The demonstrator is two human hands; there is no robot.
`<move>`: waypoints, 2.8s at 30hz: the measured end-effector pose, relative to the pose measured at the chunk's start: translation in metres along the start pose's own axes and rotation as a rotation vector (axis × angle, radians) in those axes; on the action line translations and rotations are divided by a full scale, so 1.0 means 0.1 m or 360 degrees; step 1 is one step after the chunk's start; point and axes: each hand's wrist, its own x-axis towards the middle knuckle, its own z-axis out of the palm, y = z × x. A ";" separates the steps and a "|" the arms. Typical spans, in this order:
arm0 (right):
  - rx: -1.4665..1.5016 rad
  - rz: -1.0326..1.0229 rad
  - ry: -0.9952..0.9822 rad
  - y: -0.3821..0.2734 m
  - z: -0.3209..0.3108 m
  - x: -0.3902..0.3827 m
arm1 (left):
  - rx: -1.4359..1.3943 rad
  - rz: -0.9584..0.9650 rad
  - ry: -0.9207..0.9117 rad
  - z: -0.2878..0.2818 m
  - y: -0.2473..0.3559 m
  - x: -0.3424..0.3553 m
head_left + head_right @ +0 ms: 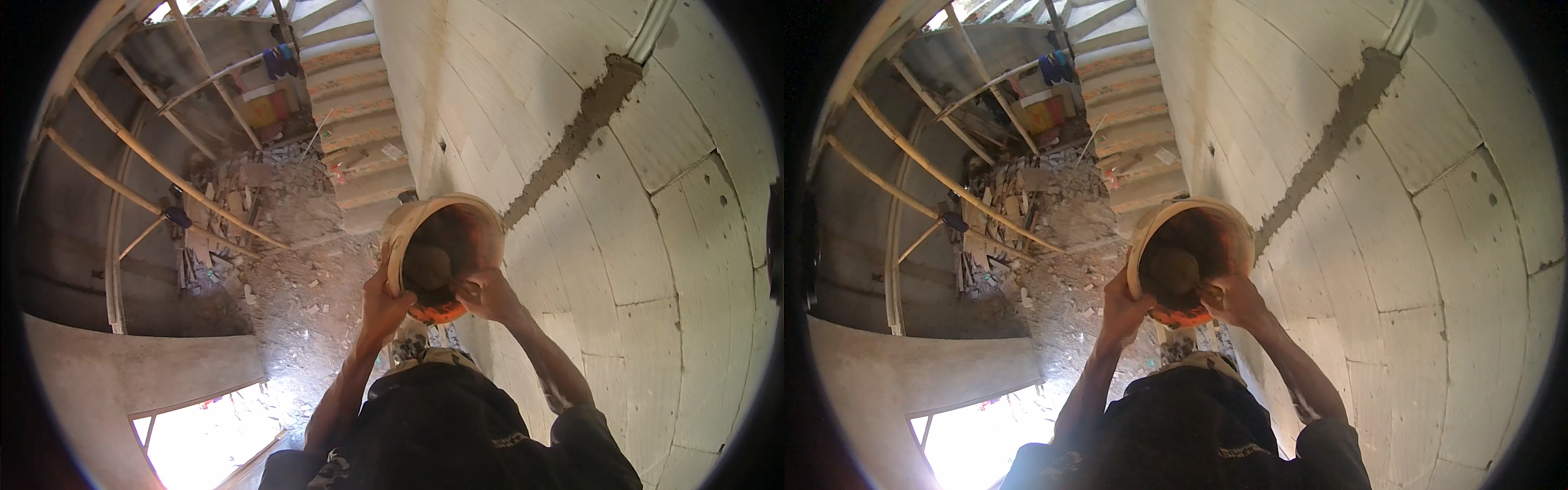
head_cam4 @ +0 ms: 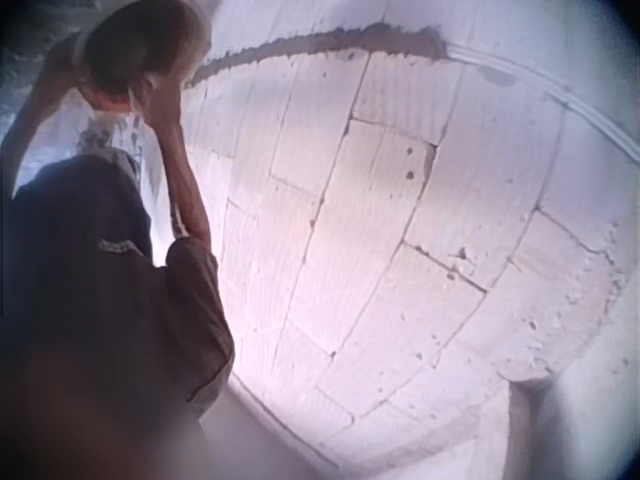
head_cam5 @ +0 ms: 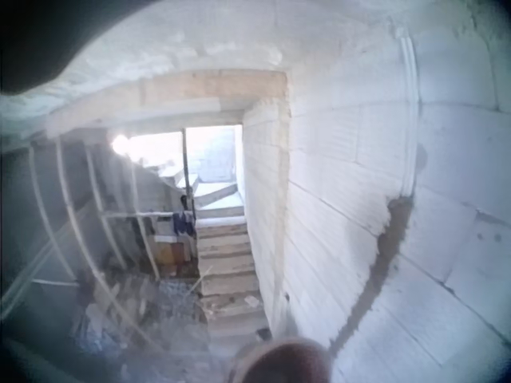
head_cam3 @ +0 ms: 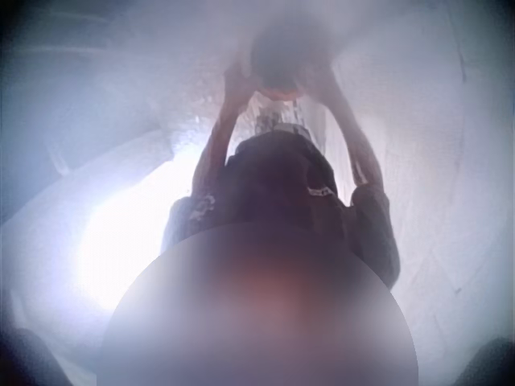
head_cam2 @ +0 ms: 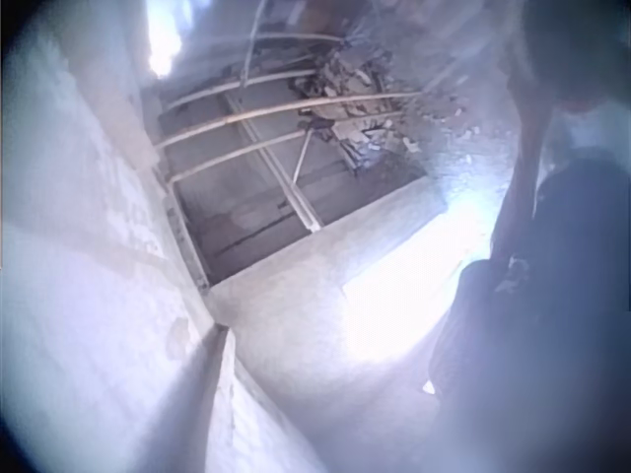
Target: The person applies plaster mixture from a bucket onto a wall joint using a trowel.
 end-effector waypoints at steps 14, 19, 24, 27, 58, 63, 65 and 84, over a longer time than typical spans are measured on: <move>-0.0327 -0.0048 0.0285 -0.46 -1.01 -0.68 | -0.0623 -0.0246 0.0315 0.20 -0.48 0.23; -0.0238 -0.0089 -0.0003 -1.06 -1.57 -0.62 | -0.0848 -0.0210 0.0426 0.27 -0.40 0.33; 0.0261 0.0172 -0.0138 -1.28 -2.30 -0.53 | -0.0837 -0.0247 0.0419 0.13 -0.28 0.41; 0.0650 0.0310 0.0006 -1.01 -2.81 -0.46 | -0.0794 -0.0219 0.0437 0.09 -0.24 0.47; -0.2044 0.0930 0.1219 -0.57 -3.60 0.13 | -0.0761 -0.0297 0.0453 0.08 -0.59 0.33; -0.1914 0.0899 0.1427 -0.86 -4.12 0.33 | -0.0640 -0.0292 0.0509 0.09 -0.59 0.30; -0.1894 0.0926 0.1462 -0.89 -4.15 0.27 | -0.0647 -0.0298 0.0490 0.07 -0.60 0.26; -0.1145 0.0464 0.1599 -0.21 -2.89 0.86 | -0.0778 -0.0442 0.0509 0.00 -0.54 0.01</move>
